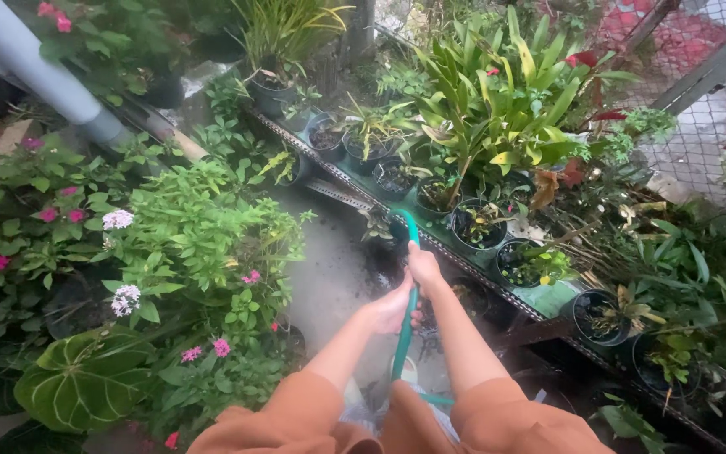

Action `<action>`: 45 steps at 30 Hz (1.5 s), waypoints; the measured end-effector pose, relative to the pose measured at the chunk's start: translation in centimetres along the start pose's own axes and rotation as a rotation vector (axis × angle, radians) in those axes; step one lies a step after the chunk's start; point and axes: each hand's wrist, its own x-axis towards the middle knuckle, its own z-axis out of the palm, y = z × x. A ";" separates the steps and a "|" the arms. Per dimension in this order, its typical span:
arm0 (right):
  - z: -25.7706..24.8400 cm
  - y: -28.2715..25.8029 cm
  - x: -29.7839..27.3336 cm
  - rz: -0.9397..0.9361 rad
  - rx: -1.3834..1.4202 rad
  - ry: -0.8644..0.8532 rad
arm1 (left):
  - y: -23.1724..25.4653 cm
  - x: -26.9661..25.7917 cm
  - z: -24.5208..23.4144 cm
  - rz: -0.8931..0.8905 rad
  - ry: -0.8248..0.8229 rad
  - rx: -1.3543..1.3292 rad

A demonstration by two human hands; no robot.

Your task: Watering various potted plants in an outdoor garden area using a hose.

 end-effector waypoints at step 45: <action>2.9 -11.5 6.0 -0.405 -0.125 0.040 | 10.2 0.0 -0.8 0.214 -0.039 0.031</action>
